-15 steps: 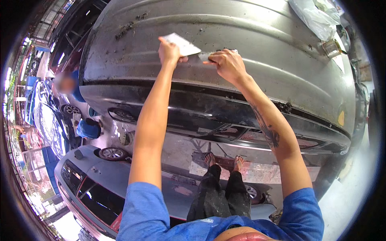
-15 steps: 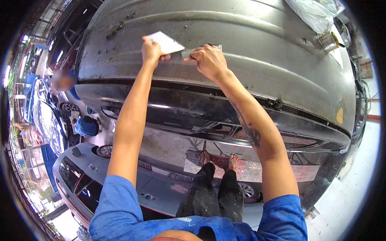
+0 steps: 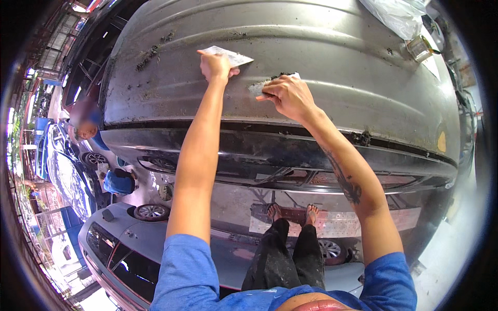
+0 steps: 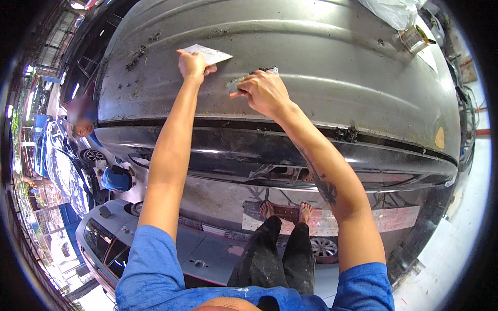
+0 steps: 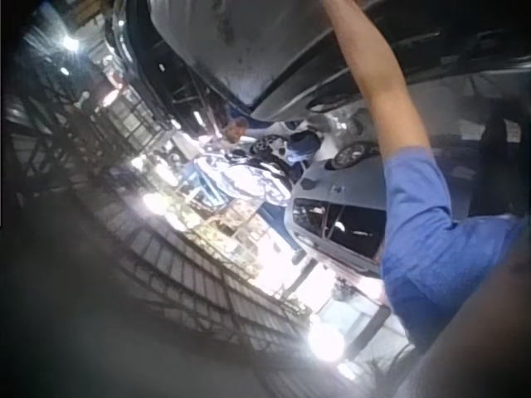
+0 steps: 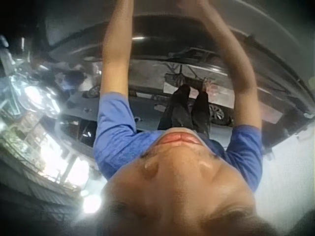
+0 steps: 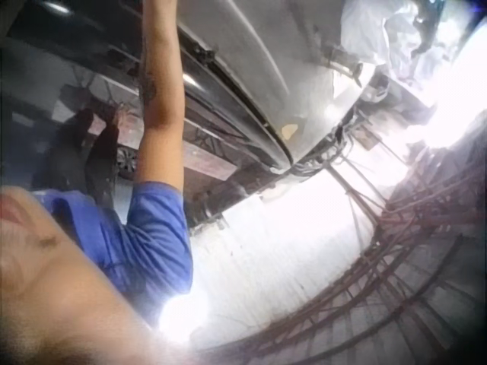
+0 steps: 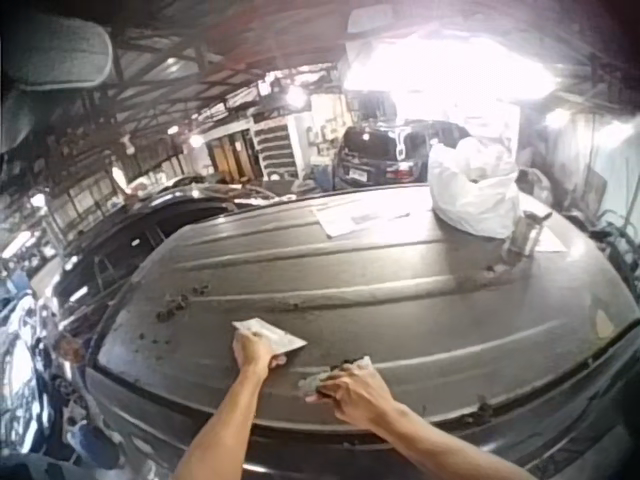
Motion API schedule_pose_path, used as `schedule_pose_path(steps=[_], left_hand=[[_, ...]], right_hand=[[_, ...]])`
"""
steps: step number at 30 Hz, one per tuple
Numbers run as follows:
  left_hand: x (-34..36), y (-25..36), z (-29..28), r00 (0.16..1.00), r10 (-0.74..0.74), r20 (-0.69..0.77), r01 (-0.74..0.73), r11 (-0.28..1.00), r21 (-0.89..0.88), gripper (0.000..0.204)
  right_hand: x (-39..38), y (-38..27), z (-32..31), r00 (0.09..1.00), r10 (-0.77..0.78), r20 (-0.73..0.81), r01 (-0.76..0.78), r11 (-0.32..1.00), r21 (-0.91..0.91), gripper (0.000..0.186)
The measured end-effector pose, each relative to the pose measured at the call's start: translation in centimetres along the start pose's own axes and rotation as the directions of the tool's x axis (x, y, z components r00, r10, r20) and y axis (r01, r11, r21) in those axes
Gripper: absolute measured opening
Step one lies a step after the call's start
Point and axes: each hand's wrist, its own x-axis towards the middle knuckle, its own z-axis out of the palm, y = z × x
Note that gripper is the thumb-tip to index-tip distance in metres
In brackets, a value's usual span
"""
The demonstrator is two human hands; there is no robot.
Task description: The person applies a dark body filler to a car hood using two putty knives, spreading and smoothing the material across the surface. The person repeatedly scrapes filler from one knife onto the other and continues to work the material into the panel.
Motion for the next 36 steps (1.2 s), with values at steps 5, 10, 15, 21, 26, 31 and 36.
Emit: schedule_pose_path(steps=[5, 10, 15, 21, 26, 31, 36], left_hand=[[4.2, 2.7, 7.0, 0.939, -0.011, -0.344, 0.04, 0.996, 0.078, 0.023], [-0.7, 0.9, 3.1, 0.974, -0.078, -0.215, 0.097, 0.992, 0.077, 0.04], [2.6, 5.0, 6.0, 0.95, -0.109, -0.291, 0.124, 0.992, 0.032, 0.036], [-2.5, -3.5, -7.1, 0.853, 0.205, -0.481, -0.352, 0.905, -0.239, 0.045], [-5.8, -10.2, -22.3, 0.596, 0.377, -0.709, -0.236, 0.926, 0.294, 0.042], [-4.4, -13.3, -25.0, 0.62, 0.461, -0.635, -0.316, 0.888, 0.335, 0.036], [-3.2, -14.2, -26.0, 0.495, 0.324, -0.806, -0.299, 0.935, 0.193, 0.035]], right_hand=[[-0.2, -0.1, 0.2, 0.999, 0.023, 0.038, -0.022, 0.999, -0.034, 0.016], [0.0, -0.2, 0.0, 0.991, 0.085, 0.104, -0.085, 0.996, -0.005, 0.017], [-0.3, -0.1, 0.5, 1.0, -0.001, -0.023, 0.0, 1.0, -0.013, 0.016], [0.1, -0.1, -0.4, 0.995, -0.057, 0.084, 0.06, 0.998, -0.033, 0.008], [0.6, -0.4, -0.2, 0.991, -0.082, 0.108, 0.094, 0.988, -0.119, 0.024], [4.5, -1.6, 0.8, 0.991, -0.096, 0.09, 0.102, 0.993, -0.065, 0.019], [10.1, -8.8, 4.0, 0.985, -0.159, -0.064, 0.16, 0.987, -0.001, 0.023]])
